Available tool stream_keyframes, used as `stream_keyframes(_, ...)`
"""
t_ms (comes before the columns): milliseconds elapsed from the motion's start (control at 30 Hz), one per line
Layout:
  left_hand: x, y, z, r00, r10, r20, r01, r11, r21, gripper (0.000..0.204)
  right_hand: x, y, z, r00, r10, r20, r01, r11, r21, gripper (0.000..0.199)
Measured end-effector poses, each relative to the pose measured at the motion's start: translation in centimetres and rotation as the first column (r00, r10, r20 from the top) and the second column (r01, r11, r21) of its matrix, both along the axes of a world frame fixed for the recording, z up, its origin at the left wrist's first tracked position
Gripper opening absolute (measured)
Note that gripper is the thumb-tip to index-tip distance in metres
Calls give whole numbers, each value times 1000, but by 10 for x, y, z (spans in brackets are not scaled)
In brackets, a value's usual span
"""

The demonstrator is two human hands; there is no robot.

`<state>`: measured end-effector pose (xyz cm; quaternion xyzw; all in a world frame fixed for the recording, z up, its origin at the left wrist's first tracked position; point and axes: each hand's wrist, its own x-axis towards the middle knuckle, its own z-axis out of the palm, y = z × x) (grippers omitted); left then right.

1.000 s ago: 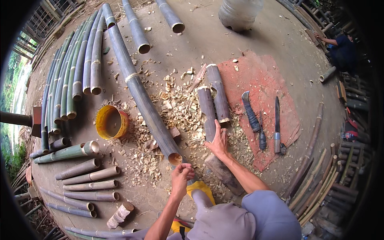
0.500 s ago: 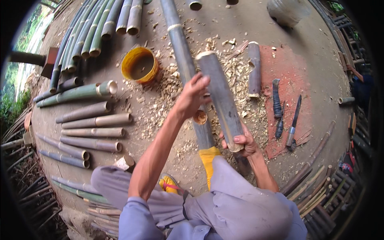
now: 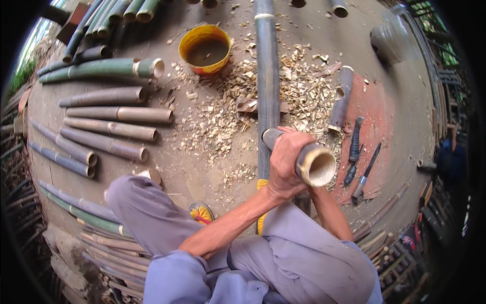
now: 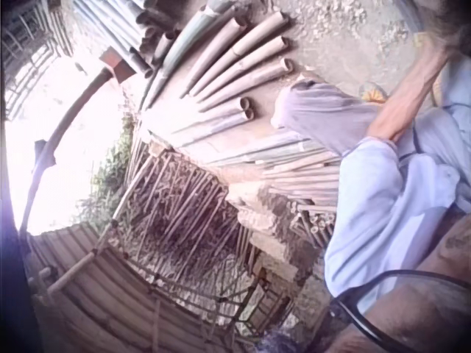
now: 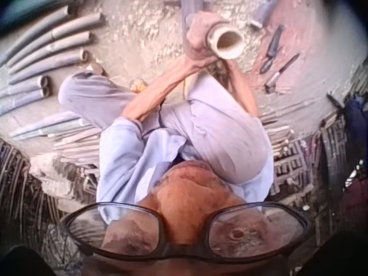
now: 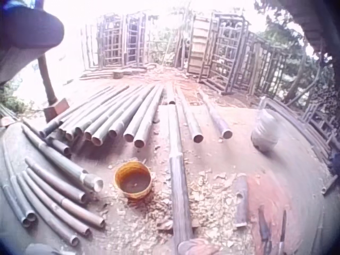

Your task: The person carves a hole into a bamboo pole using a knife, then fits a smaller bamboo piece into the hole and hammers it into place using a wooden block.

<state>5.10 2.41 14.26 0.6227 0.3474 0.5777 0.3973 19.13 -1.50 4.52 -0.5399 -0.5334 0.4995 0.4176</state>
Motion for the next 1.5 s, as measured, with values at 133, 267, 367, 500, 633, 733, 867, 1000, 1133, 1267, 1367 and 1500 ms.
stream_keyframes(133, -4, -2, -3, 999, 46, -12, -45, 998, 37, 54, 6, 13, 20, 998, 22, 52, -20, 999, -42, 45)
stream_keyframes(267, -20, 14, -4, 995, 83, -48, -85, 995, -48, 54, -15, 61, 147, 906, -253, 339, 229, 967, 109, 32)
stream_keyframes(367, -12, 10, -2, 1000, 22, 18, -21, 998, -65, 54, -30, 61, 253, 848, -283, 448, -35, 814, 579, 41)
stream_keyframes(500, -15, 6, -10, 998, -10, 59, 15, 996, -87, 50, -84, 74, 216, 403, 162, 901, -408, 913, 19, 44)
stream_keyframes(633, -25, 14, -11, 986, -165, -14, 160, 974, -162, 57, -71, 74, 206, 643, 185, 743, -343, 937, 63, 40)
stream_keyframes(733, -58, 37, 3, 869, -494, -34, 476, 852, -218, 65, -33, 74, 202, 891, -76, 447, -67, 954, 294, 42)
stream_keyframes(867, -91, 55, 10, 900, -375, 221, 431, 841, -327, 77, 56, 61, 136, 659, -542, 522, 369, 837, 403, 36)
stream_keyframes(1000, -69, 48, 28, 886, -353, 299, 438, 849, -295, 70, 184, 0, 18, 350, -366, 862, 499, 852, 158, 45)
stream_keyframes(1133, -30, 33, 48, 903, -359, 237, 425, 831, -358, 55, 226, -35, -45, 245, -139, 960, 626, 778, -48, 51)
stream_keyframes(1267, -20, 30, 41, 966, -232, 115, 256, 916, -309, 34, 234, -37, -72, 182, -82, 980, 622, 781, -50, 58)
stream_keyframes(1367, -17, 28, 38, 964, -219, 149, 256, 914, -313, 32, 250, -41, -88, 82, -184, 980, 712, 698, 72, 58)
stream_keyframes(1500, -16, 27, 41, 967, -205, 151, 241, 926, -289, 23, 258, -34, -86, 229, -249, 941, 760, 650, -13, 54)
